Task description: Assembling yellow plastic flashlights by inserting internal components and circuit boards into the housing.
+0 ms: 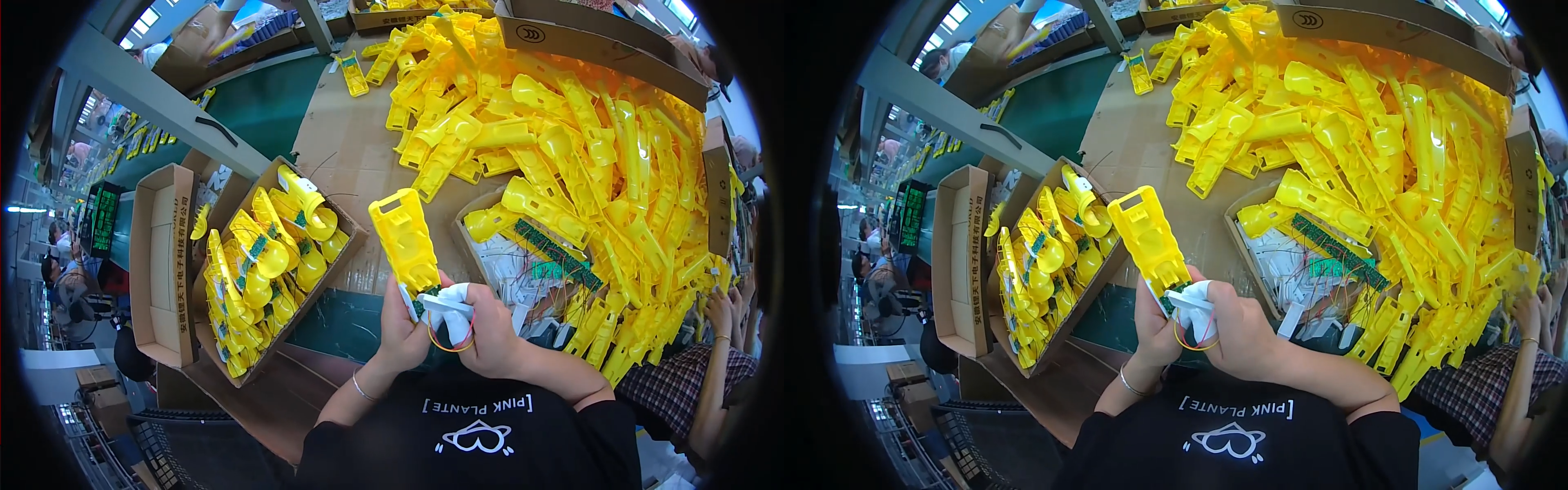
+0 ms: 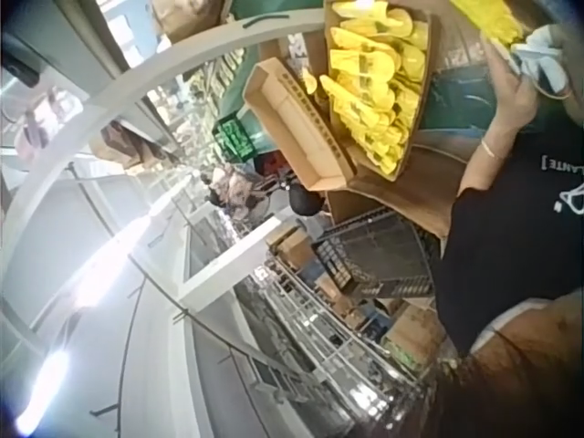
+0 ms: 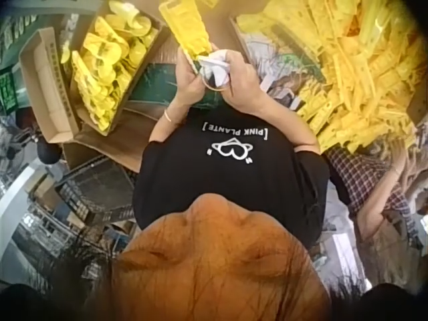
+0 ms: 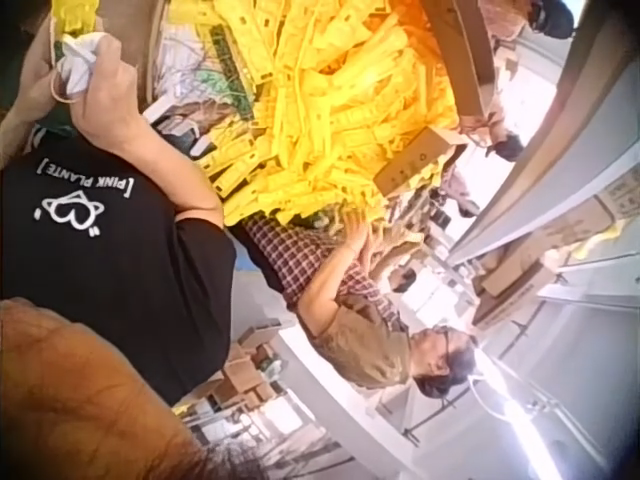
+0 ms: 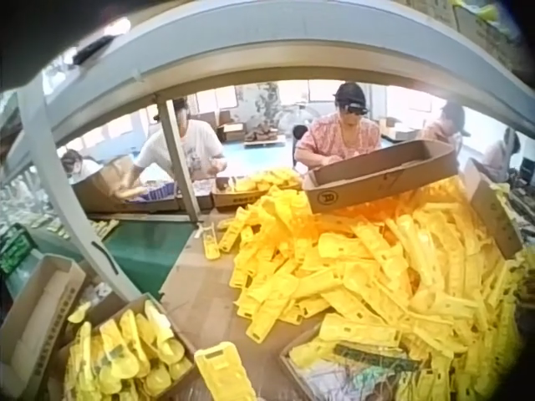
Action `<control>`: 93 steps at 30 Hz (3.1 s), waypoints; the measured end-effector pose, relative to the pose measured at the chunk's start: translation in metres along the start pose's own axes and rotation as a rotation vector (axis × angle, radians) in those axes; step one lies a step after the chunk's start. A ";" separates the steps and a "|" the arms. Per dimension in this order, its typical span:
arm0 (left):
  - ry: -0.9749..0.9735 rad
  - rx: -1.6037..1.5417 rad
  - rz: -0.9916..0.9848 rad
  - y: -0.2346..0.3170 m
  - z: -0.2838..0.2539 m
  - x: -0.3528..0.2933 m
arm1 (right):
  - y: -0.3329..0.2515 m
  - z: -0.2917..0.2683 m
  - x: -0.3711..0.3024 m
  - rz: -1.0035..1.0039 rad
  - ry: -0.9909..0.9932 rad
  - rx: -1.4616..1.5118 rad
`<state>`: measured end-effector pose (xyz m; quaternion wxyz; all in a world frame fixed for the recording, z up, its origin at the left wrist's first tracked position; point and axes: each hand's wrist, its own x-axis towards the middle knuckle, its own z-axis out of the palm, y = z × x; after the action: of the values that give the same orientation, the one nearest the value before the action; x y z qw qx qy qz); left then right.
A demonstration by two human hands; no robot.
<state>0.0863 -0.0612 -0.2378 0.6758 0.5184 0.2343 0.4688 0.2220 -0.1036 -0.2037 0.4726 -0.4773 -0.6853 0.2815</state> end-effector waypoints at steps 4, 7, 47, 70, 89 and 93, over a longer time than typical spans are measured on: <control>0.023 0.021 0.009 -0.004 0.001 0.000 | -0.002 0.002 -0.002 0.055 0.000 0.027; 0.031 0.137 0.057 -0.011 0.000 -0.002 | -0.010 0.002 -0.002 0.099 -0.004 0.026; -0.157 -0.478 -0.451 0.003 -0.027 -0.037 | 0.032 -0.046 0.045 0.395 -0.329 0.704; 0.477 1.452 0.550 0.081 -0.085 0.014 | 0.074 0.015 0.152 -0.186 -0.418 -0.842; -0.096 1.023 0.416 -0.042 -0.009 0.106 | 0.025 -0.142 0.002 0.548 -0.396 -1.032; -0.323 0.876 0.481 -0.050 0.026 0.110 | 0.059 -0.128 -0.046 0.345 -0.139 -1.090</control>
<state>0.1766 0.0220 -0.2564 0.2966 0.8571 0.1754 0.3829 0.3664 -0.1318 -0.2197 0.0594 -0.7372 -0.6730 -0.0088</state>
